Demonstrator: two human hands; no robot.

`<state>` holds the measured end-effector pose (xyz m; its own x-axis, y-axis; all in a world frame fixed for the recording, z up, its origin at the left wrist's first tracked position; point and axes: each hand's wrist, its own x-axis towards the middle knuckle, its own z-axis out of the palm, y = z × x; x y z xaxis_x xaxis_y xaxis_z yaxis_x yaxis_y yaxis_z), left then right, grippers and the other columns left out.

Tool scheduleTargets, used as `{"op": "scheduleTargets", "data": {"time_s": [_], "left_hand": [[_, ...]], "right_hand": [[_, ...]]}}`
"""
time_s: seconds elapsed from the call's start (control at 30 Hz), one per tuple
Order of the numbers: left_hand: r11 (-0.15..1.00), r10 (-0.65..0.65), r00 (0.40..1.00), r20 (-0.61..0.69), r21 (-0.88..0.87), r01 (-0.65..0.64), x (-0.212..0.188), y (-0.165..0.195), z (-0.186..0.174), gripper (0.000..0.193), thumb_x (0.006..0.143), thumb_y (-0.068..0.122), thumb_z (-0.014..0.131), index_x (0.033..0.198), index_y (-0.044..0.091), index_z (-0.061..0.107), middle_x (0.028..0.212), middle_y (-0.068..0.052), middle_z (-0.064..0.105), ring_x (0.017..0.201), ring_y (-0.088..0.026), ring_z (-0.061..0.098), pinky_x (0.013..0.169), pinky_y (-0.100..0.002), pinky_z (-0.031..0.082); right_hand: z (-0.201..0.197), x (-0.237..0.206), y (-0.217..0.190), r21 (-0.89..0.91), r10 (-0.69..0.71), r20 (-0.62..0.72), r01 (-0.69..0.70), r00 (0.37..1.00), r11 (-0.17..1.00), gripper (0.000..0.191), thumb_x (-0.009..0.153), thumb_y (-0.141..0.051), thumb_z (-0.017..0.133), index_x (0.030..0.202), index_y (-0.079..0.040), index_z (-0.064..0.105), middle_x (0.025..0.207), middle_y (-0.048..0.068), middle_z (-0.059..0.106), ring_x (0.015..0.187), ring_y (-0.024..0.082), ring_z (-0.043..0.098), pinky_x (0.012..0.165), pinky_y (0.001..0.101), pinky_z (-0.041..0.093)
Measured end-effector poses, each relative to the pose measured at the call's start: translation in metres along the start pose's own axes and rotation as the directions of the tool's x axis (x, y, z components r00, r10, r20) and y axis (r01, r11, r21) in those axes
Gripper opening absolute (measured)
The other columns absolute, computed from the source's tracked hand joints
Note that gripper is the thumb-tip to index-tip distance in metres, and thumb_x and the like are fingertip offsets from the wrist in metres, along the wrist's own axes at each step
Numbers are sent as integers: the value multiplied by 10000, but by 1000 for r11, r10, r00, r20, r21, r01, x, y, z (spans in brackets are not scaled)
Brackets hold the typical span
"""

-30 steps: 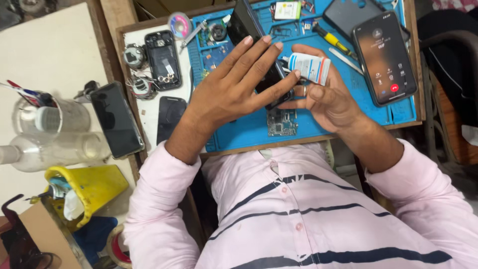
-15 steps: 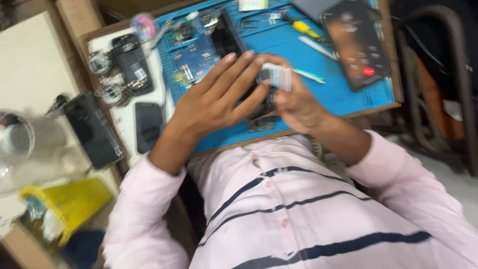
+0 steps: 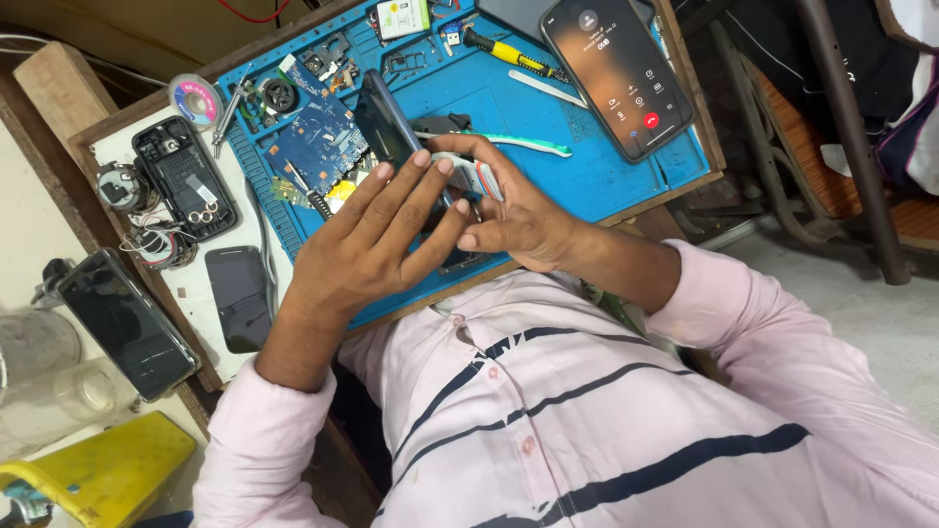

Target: The person applies adhesive from a tube along the edges of a smartphone back cover. They rotate the phone to reach different sides and continue applying the adhesive in a continuous line around the perimeter.

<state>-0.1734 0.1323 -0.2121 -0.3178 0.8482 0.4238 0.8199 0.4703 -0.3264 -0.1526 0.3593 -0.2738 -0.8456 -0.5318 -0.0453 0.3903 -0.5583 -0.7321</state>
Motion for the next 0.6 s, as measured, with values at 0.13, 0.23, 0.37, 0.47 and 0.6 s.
{"op": "scheduleTargets", "data": {"time_s": [0.13,0.23,0.37,0.47,0.6], "left_hand": [[999,-32,999,-41,-7,31,-13,3,4,261,1118,254,629,1357,218,527,1464,-93,639,1368,-256,606,1195,-413,413],[997,-74,989,-128,8,75,-27,9,13,250,1145,263,651,1354,223,520,1453,-65,644,1353,-242,607,1208,-450,384],[990,-131,966,-223,30,141,-42,17,28,268,1133,265,669,1353,226,520,1424,-36,657,1326,-234,612,1205,-486,375],[985,-166,945,-283,0,173,-49,21,36,300,1119,224,695,1359,232,514,1421,-38,657,1327,-244,606,1207,-494,384],[977,-202,910,-362,-5,214,-56,20,48,353,1092,161,739,1353,256,521,1382,-37,672,1297,-256,617,1211,-494,403]], "right_hand": [[2,1,-3,-80,-15,9,16,1000,997,981,804,-52,888,1571,-119,279,1406,74,421,1269,152,495,1034,316,540],[8,2,-8,-216,-30,31,36,999,976,984,805,-44,883,1567,-129,268,1398,93,417,1203,162,533,1005,343,569],[20,1,-17,-323,17,11,-13,1000,946,1042,777,-42,882,1571,-156,216,1391,129,439,1153,207,618,962,385,631],[32,2,-22,-384,-10,7,12,1000,923,1047,769,-32,884,1569,-151,219,1407,138,432,1165,211,619,963,386,628],[47,1,-32,-455,-7,-54,-18,999,890,1066,725,-60,894,1563,-145,242,1377,152,458,1153,219,634,936,385,628]]}}
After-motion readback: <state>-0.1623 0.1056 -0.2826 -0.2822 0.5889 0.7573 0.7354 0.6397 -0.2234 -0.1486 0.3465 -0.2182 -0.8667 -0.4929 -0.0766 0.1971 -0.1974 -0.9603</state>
